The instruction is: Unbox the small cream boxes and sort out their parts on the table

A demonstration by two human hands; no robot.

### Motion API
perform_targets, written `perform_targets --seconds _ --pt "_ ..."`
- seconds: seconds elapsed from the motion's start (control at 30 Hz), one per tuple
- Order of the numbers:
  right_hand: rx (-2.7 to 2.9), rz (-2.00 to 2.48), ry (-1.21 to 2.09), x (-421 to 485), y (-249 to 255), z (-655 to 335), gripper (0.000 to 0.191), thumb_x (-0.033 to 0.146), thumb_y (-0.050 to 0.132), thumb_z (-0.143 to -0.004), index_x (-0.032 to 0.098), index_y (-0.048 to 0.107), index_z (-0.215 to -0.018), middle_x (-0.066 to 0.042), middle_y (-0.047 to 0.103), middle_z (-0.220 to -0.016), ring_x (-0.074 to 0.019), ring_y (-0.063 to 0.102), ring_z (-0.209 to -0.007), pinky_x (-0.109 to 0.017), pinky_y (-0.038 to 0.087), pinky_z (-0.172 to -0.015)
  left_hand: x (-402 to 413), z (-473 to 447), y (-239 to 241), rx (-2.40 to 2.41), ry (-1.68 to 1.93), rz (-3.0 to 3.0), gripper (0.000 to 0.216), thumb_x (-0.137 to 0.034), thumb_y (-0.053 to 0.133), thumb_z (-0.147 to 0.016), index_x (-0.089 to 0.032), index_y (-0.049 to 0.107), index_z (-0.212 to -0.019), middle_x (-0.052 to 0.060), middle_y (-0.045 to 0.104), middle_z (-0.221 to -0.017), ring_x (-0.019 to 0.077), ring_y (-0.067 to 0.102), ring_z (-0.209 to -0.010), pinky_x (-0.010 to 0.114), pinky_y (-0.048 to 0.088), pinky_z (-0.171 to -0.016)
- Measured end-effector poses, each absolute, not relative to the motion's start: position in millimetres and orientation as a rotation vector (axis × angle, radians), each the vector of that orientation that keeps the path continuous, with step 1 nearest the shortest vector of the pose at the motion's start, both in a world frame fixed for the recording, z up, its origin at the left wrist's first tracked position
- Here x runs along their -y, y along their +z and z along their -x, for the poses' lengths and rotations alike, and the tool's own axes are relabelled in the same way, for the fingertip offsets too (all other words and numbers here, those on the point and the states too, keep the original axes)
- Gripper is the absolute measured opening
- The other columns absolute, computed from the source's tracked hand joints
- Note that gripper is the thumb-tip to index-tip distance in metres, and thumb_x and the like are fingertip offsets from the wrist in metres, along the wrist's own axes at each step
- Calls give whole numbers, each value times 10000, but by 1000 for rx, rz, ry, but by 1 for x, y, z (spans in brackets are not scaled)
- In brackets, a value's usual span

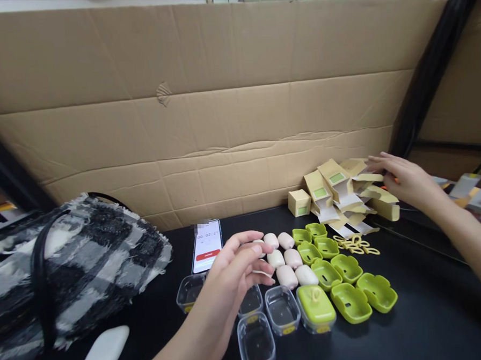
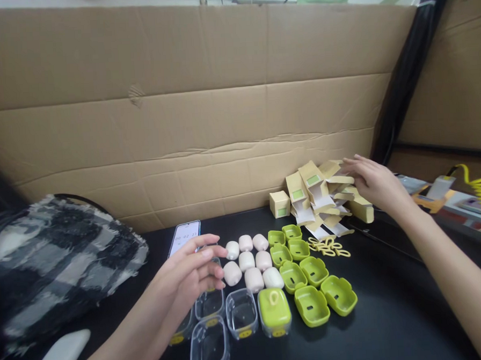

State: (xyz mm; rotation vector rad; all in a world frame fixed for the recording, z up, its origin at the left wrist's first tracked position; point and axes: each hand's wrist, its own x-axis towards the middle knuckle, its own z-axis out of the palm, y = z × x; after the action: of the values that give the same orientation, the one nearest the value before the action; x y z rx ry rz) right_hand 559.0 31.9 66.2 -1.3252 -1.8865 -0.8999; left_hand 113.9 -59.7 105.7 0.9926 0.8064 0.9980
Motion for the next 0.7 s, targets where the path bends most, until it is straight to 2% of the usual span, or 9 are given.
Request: perform_targets --seconds 0.2,0.27,0.37,0.43,0.53,0.6,0.63,0.7 --pt "1757 1397 -932 -19 71 -540 186 258 543 -916 178 609 -1070 -73 615 -1137 -197 611 -980 -401 511 -828 60 -113 105 -811 958 -1062 184 -223 639 -804 -151 564 -955 37 641 -859 115 575 -676 273 470 -657" --pt "1715 1408 -948 -12 77 -528 173 153 526 -885 165 626 -1026 -116 621 -1125 -247 602 -1006 -444 492 -827 62 -114 105 -803 910 -1109 150 -217 618 -819 -153 571 -946 33 633 -863 111 570 -683 264 469 -659" --pt "1688 1343 -941 0 89 -502 264 44 481 -821 159 621 -1014 -189 594 -1135 -320 560 -1068 -500 448 -849 65 -115 103 -784 872 -1186 119 -202 609 -814 -164 585 -924 21 625 -857 104 569 -665 254 463 -648" --pt "1760 1249 -887 8 97 -478 268 39 491 -813 175 604 -1015 -176 586 -1104 -295 558 -1056 -465 449 -866 65 -115 102 -777 874 -1248 101 -191 613 -808 -173 593 -905 14 626 -857 96 571 -653 247 458 -651" --pt "2051 1090 -695 26 102 -430 220 78 502 -851 206 591 -1006 -105 606 -1014 -205 598 -962 -349 483 -832 64 -115 98 -740 857 -1307 82 -193 609 -810 -178 596 -889 8 617 -852 89 579 -643 250 460 -665" --pt "2317 990 -499 42 99 -397 153 139 516 -874 232 592 -968 -28 633 -917 -145 625 -866 -260 506 -752 62 -114 95 -700 795 -1309 90 -211 591 -822 -183 583 -907 12 609 -863 102 595 -649 271 467 -672" --pt "2429 954 -412 50 96 -382 71 221 591 -845 244 598 -911 13 632 -830 -125 628 -770 -224 510 -674 62 -113 93 -688 768 -1319 92 -221 581 -828 -187 575 -913 13 604 -866 110 601 -659 283 470 -679" --pt "2640 956 -106 64 88 -358 185 316 722 -746 227 590 -840 45 615 -723 -119 609 -652 -213 489 -558 62 -113 91 -691 741 -1387 95 -240 566 -840 -198 556 -925 14 591 -868 133 601 -717 304 471 -715"
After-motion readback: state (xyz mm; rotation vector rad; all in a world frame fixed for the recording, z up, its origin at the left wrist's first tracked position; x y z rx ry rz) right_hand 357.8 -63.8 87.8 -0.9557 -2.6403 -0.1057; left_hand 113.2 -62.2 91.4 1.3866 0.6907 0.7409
